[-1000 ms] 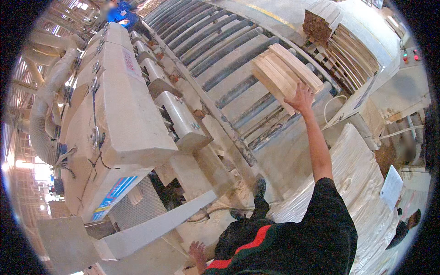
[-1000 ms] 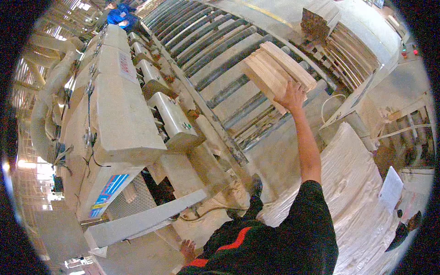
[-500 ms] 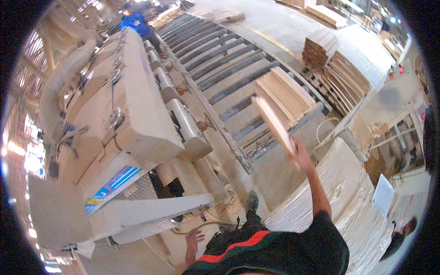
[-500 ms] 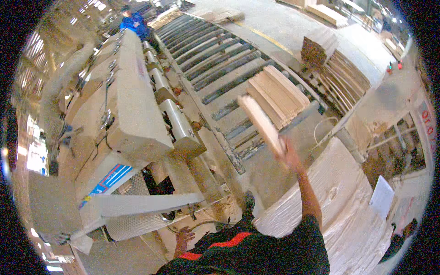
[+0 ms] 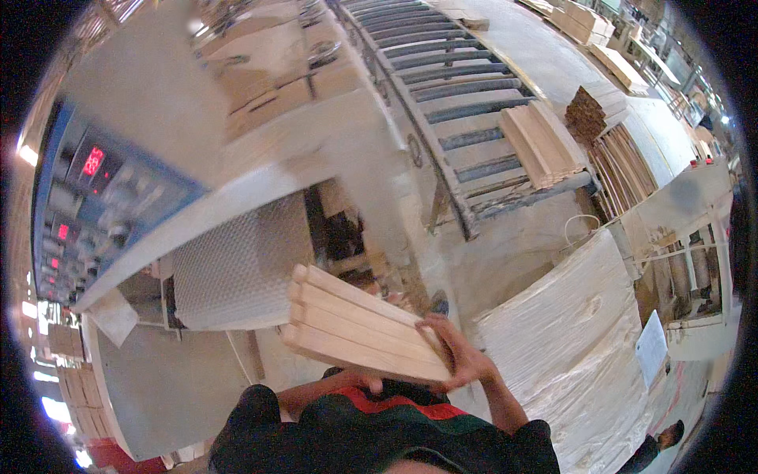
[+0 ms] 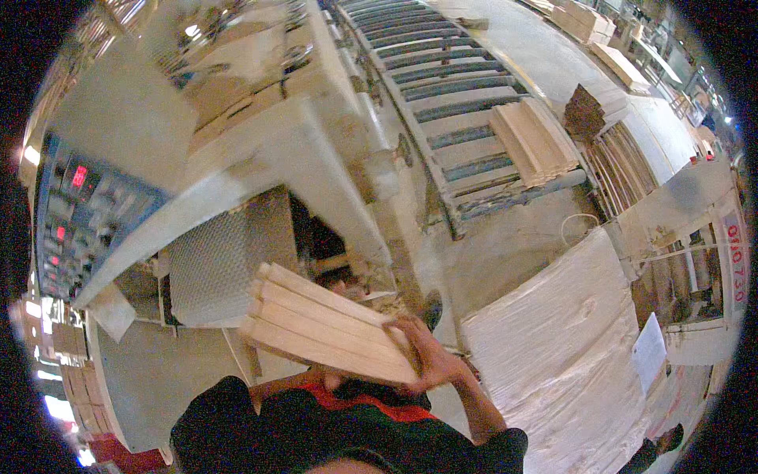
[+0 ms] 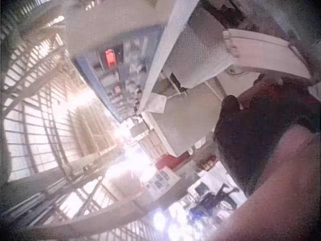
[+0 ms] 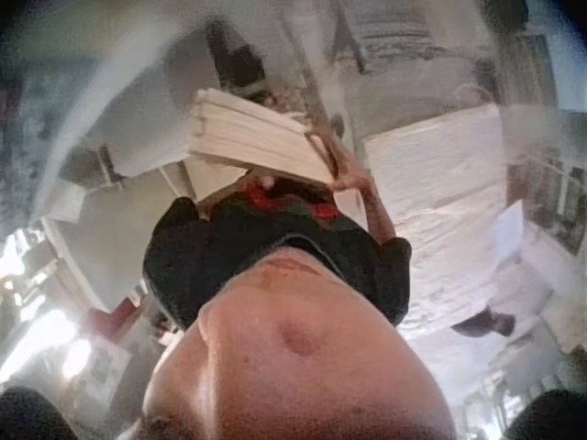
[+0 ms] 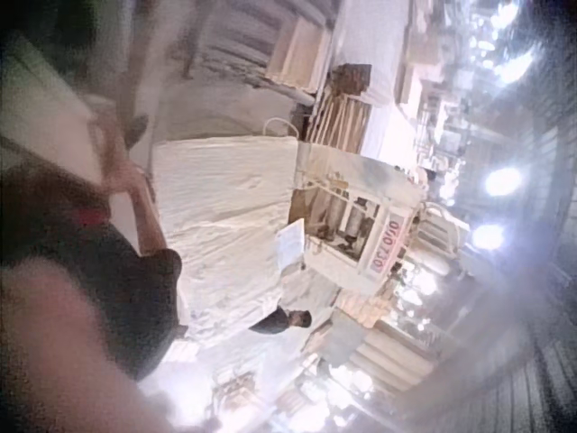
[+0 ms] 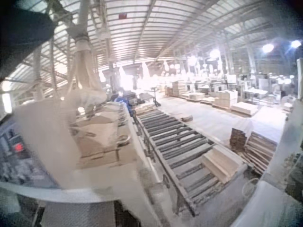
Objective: The person repeatedly picks up small wooden planks from a conveyor and places them into a machine hopper. The action is continuous and repetitive throughout the clip, with the person handling the planks by hand.
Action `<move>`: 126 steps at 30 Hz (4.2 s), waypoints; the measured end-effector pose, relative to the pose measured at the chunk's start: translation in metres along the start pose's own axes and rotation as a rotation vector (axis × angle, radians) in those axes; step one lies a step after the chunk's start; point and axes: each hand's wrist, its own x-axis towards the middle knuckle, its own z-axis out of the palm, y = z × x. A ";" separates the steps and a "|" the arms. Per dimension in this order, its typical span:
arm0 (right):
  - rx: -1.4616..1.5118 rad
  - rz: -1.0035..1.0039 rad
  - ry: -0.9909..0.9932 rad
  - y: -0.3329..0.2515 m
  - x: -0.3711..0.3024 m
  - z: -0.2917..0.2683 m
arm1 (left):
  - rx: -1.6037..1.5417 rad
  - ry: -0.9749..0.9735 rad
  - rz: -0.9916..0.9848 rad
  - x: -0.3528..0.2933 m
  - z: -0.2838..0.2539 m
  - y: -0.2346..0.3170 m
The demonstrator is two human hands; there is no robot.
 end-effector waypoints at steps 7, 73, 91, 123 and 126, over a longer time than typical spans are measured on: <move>-0.246 0.265 0.291 -0.002 0.129 0.190 | -0.466 0.833 0.489 -0.034 -0.159 -0.024; -0.052 0.387 0.445 0.119 0.249 0.275 | -0.958 0.683 0.189 -0.121 -0.296 -0.046; -0.563 0.605 0.832 0.251 0.008 -0.277 | -0.293 0.865 -0.655 -0.043 -0.200 -0.139; -1.197 0.640 1.062 0.309 0.060 -0.574 | -0.097 1.201 -0.660 0.011 -0.079 -0.114; -1.210 0.590 1.068 0.318 0.056 -0.577 | -0.119 1.272 -0.682 0.027 -0.071 -0.109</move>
